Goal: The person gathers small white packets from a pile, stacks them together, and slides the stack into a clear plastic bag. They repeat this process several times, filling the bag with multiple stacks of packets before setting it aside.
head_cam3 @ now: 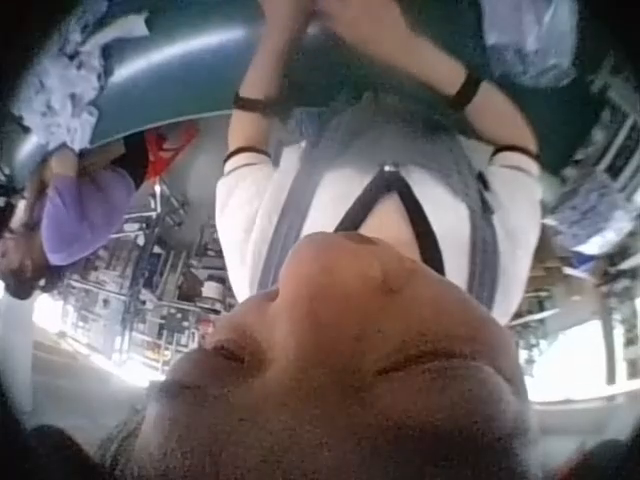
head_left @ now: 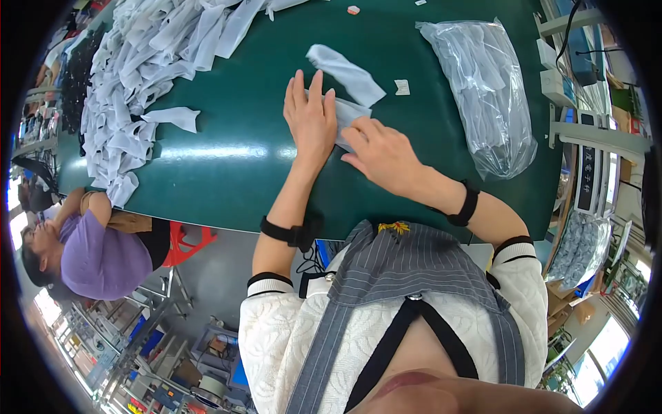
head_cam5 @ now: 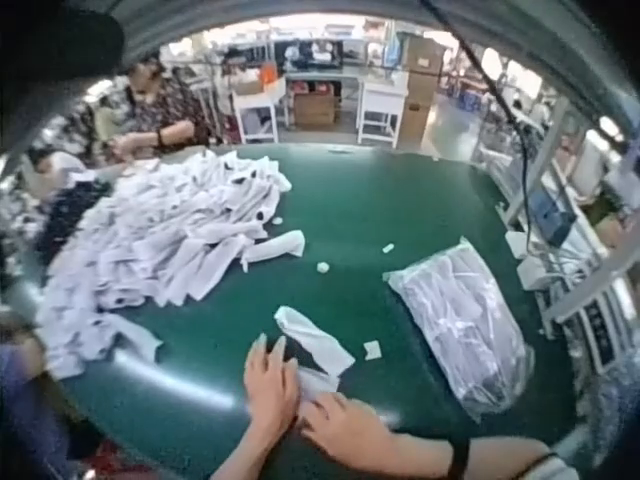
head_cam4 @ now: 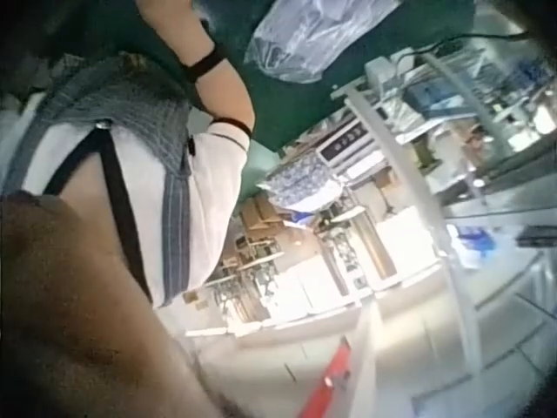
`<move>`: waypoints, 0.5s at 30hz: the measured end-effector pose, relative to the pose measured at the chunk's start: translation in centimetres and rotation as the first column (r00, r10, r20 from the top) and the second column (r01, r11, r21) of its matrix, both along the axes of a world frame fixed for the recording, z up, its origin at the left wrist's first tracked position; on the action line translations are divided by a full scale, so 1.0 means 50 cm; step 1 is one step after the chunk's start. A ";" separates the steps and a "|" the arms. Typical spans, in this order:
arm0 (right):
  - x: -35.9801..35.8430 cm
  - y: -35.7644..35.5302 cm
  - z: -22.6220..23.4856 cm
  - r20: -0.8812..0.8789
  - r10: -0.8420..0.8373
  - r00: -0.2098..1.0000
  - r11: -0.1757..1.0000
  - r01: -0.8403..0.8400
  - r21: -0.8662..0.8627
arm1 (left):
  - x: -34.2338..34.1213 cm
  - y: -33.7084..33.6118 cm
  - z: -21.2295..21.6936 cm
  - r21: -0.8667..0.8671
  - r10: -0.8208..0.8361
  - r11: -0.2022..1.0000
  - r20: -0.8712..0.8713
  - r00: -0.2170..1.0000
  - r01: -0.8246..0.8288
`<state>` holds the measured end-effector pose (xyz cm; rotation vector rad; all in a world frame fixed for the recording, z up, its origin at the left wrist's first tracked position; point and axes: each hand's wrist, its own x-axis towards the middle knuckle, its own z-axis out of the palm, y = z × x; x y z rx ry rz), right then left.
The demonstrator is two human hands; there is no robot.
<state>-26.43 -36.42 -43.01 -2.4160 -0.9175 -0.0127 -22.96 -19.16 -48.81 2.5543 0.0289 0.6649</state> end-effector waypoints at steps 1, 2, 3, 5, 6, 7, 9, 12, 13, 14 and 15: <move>-0.004 0.003 -0.005 -0.016 0.016 1.000 0.999 -0.017 -0.031 | -0.016 -0.014 0.012 -0.160 -0.023 0.987 0.016 1.000 0.025; 0.000 0.006 -0.009 -0.017 0.013 1.000 0.999 -0.014 -0.037 | -0.031 -0.028 0.021 -0.315 -0.047 0.947 0.039 0.998 0.057; 0.008 0.010 -0.015 0.024 -0.016 1.000 0.999 0.017 -0.029 | -0.052 -0.020 0.030 -0.319 -0.053 0.946 0.040 0.998 0.062; 0.018 0.035 -0.032 0.102 -0.092 0.991 0.996 0.092 0.004 | -0.101 0.032 0.052 -0.495 0.032 0.867 -0.065 0.997 -0.060; 0.025 0.048 -0.044 0.104 -0.096 0.990 0.995 0.096 0.007 | -0.126 0.031 0.055 -0.493 0.028 0.868 -0.062 0.998 -0.055; 0.034 0.061 -0.060 0.119 -0.086 0.989 0.994 0.094 -0.061 | -0.150 0.028 0.049 -0.601 0.031 0.791 -0.141 0.989 -0.110; 0.048 0.083 -0.075 0.143 -0.063 0.988 0.977 0.090 -0.195 | -0.182 0.024 0.034 -0.690 0.015 0.705 -0.218 0.976 -0.165; 0.044 0.138 -0.049 0.097 0.008 0.995 0.979 0.012 -0.205 | -0.221 0.038 0.015 -0.767 -0.045 0.635 -0.157 0.987 -0.093; 0.042 0.159 -0.033 0.075 0.045 0.996 0.977 -0.029 -0.212 | -0.229 0.046 0.017 -0.761 -0.060 0.643 -0.157 0.986 -0.082; 0.034 0.158 -0.005 0.070 0.061 0.996 0.975 -0.045 -0.219 | -0.237 0.032 0.025 -0.765 -0.055 0.643 -0.100 0.994 -0.041; 0.018 0.139 0.037 0.048 0.031 0.998 0.998 -0.033 0.050 | -0.241 0.021 0.037 -0.763 -0.048 0.647 -0.041 0.998 0.000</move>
